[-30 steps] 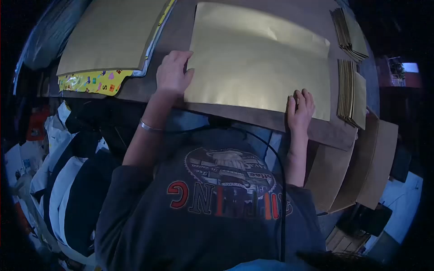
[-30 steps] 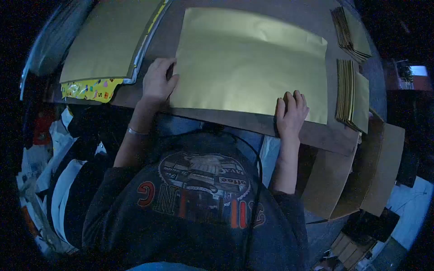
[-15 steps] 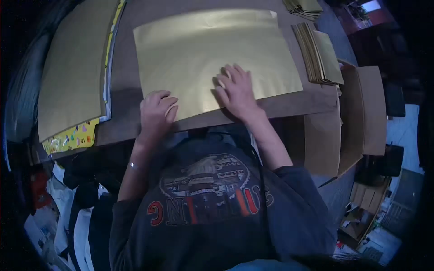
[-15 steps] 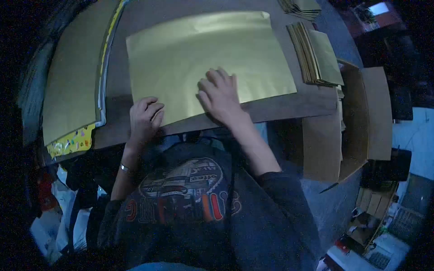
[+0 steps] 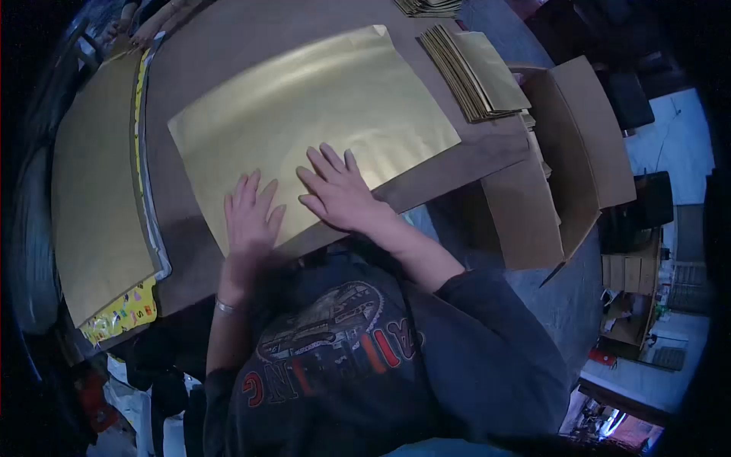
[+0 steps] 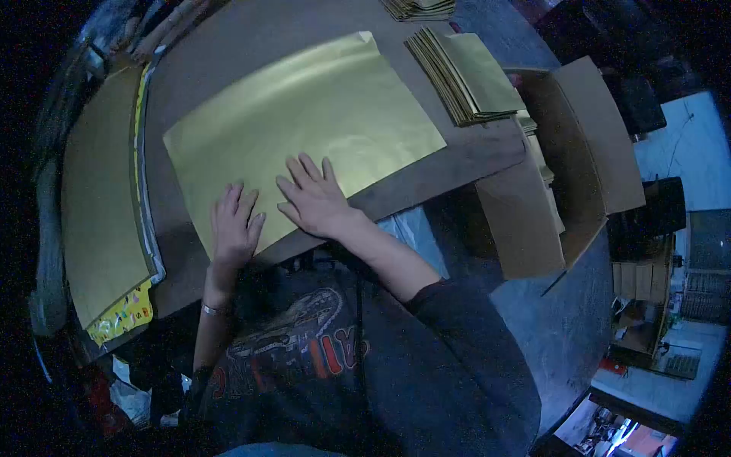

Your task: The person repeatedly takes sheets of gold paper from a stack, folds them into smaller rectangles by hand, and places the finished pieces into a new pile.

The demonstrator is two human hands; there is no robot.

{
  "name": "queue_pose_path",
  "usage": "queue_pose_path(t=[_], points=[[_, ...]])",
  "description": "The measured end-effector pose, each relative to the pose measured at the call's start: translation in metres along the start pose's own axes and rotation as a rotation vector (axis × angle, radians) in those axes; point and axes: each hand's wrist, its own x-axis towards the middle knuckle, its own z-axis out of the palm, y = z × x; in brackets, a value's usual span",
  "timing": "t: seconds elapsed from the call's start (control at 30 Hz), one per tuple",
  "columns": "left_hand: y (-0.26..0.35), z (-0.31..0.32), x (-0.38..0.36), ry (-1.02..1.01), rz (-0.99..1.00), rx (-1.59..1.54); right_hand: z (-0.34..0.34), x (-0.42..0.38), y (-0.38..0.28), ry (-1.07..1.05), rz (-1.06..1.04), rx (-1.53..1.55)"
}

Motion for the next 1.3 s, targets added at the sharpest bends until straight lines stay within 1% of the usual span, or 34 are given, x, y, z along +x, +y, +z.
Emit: queue_pose_path(t=[0.07, 0.1, 0.13, 0.2, 0.23, 0.3, 0.33, 0.4, 0.43, 0.5, 0.53, 0.6, 0.67, 0.73, 0.77, 0.83, 0.9, 0.97, 1.03, 1.1, 1.2, 1.23, 1.3], points=[[0.003, -0.004, 0.001, -0.021, 0.000, 0.022, -0.007, -0.001, 0.034, 0.019, 0.142, -0.084], [0.004, -0.007, 0.001, -0.040, -0.013, 0.045, -0.015, -0.001, 0.051, -0.021, 0.217, -0.115], [0.002, -0.009, 0.000, -0.032, 0.054, 0.050, -0.020, 0.000, 0.069, -0.009, 0.307, -0.134], [0.004, -0.009, 0.001, -0.040, 0.054, 0.077, -0.031, 0.004, 0.097, 0.000, 0.460, -0.165], [0.004, -0.008, 0.001, -0.049, 0.044, 0.106, -0.031, 0.010, 0.103, 0.004, 0.461, -0.164], [0.005, -0.007, 0.002, -0.047, 0.036, 0.082, -0.028, 0.027, 0.110, -0.028, 0.557, -0.183], [0.006, -0.008, 0.003, -0.052, 0.039, 0.094, -0.030, 0.042, 0.100, -0.092, 0.534, -0.150], [0.012, -0.013, 0.006, -0.060, 0.009, 0.082, -0.018, 0.070, 0.074, -0.115, 0.342, -0.123], [0.014, -0.014, 0.007, -0.052, 0.006, 0.093, -0.014, 0.088, 0.058, -0.195, 0.278, -0.074], [0.016, -0.017, 0.009, -0.105, -0.009, 0.105, 0.007, 0.119, 0.030, -0.217, 0.049, -0.046], [0.013, -0.014, 0.009, -0.119, -0.019, 0.118, 0.014, 0.133, 0.019, -0.209, 0.036, -0.041], [0.012, -0.015, 0.010, -0.118, -0.023, 0.124, 0.022, 0.160, 0.007, -0.301, -0.159, -0.014], [0.011, -0.016, 0.010, -0.120, -0.021, 0.118, 0.028, 0.180, 0.018, -0.294, -0.179, -0.008], [0.011, -0.017, 0.009, -0.087, 0.016, 0.080, 0.025, 0.194, 0.045, -0.243, -0.073, -0.054], [0.010, -0.018, 0.009, -0.083, 0.012, 0.080, 0.020, 0.201, 0.062, -0.245, 0.017, -0.079], [0.008, -0.020, 0.007, -0.065, 0.047, 0.080, 0.007, 0.205, 0.096, -0.217, 0.150, -0.121], [0.007, -0.022, 0.010, -0.080, 0.042, 0.073, -0.013, 0.207, 0.135, -0.184, 0.285, -0.150], [0.008, -0.025, 0.012, -0.089, 0.038, 0.069, -0.012, 0.209, 0.180, -0.109, 0.390, -0.145], [0.009, -0.027, 0.013, -0.083, 0.033, 0.002, -0.020, 0.212, 0.211, -0.126, 0.480, -0.219], [0.008, -0.025, 0.012, -0.068, 0.031, -0.002, -0.020, 0.215, 0.236, -0.087, 0.528, -0.309], [0.004, -0.023, 0.010, -0.039, 0.026, -0.025, -0.026, 0.221, 0.234, -0.077, 0.602, -0.281], [0.005, -0.024, 0.009, -0.035, 0.025, -0.046, -0.023, 0.224, 0.229, -0.067, 0.651, -0.269], [0.006, -0.026, 0.010, -0.052, -0.010, -0.076, -0.017, 0.227, 0.208, -0.069, 0.667, -0.229]])
